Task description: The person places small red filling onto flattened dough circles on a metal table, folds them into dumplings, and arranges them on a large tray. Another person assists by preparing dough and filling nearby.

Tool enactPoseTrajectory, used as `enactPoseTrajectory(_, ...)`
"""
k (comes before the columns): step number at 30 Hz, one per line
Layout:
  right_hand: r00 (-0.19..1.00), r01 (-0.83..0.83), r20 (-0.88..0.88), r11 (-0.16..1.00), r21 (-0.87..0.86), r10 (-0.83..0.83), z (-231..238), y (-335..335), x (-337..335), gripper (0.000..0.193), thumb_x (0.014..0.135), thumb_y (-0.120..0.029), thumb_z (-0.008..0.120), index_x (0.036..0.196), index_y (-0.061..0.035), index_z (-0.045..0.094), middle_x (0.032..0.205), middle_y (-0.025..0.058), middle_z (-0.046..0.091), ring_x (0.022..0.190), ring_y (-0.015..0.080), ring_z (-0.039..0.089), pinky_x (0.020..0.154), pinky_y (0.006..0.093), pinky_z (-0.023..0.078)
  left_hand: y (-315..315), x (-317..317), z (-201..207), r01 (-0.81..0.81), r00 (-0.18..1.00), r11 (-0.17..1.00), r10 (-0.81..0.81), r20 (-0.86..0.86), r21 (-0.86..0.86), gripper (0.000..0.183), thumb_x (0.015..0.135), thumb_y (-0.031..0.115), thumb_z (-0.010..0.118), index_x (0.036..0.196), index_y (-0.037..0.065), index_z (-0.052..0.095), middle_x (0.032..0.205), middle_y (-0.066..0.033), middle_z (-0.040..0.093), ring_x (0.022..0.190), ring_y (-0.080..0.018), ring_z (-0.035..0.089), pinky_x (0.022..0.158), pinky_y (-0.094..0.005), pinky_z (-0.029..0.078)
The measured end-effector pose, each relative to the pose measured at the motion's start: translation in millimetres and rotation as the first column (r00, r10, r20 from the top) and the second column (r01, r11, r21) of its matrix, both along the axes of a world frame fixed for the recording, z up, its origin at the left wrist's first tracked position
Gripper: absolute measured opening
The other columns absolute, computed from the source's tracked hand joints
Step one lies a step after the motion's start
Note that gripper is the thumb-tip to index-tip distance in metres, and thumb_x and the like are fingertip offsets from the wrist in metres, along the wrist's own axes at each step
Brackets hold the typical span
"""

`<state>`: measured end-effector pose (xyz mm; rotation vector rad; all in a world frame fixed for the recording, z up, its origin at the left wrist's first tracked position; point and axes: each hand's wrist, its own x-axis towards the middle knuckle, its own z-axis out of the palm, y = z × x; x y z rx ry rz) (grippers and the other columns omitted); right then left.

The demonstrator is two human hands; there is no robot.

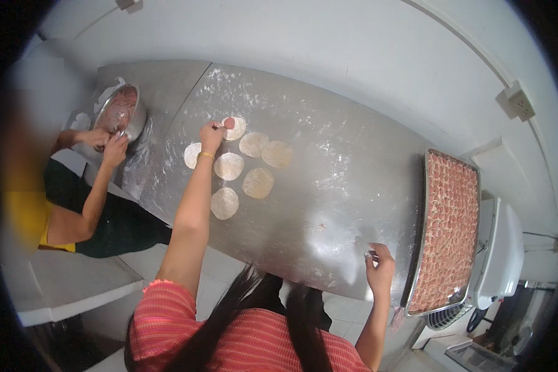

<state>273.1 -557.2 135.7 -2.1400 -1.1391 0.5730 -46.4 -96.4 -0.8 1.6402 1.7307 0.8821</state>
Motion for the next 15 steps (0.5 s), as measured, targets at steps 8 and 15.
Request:
enactPoseTrajectory(8, 0.799, -0.036, -0.584, 0.981, 0.191, 0.143, -60.5, 121.4, -78.9, 0.032, 0.086, -0.007, 0.058, 0.116, 0.0019, 0.052, 0.115, 0.0103, 0.059, 0.101, 0.0202, 0.059, 0.086, 0.0309, 0.048, -70.8, 43.0, 52.9, 0.242, 0.103, 0.966, 0.067, 0.992, -0.090, 0.007, 0.082, 0.001, 0.049, 0.087, 0.006, 0.049, 0.089, -0.0020, 0.053, 0.085, -0.0123, 0.056, 0.075, -0.0267, 0.049)
enactPoseTrajectory(15, 0.076, 0.470, -0.997, 0.881, 0.059, 0.027, -79.9, 167.2, -104.4, 0.020, 0.089, -0.011, 0.056, 0.107, -0.0015, 0.054, 0.101, 0.0078, 0.060, 0.089, 0.0169, 0.060, 0.077, 0.0296, 0.051, -225.2, 124.0, 62.1, 0.340, 0.061, 0.918, 0.197, 0.978, -0.206, 0.013, 0.082, -0.002, 0.047, 0.092, 0.006, 0.048, 0.085, -0.0003, 0.049, 0.086, -0.0114, 0.053, 0.082, -0.0253, 0.046)
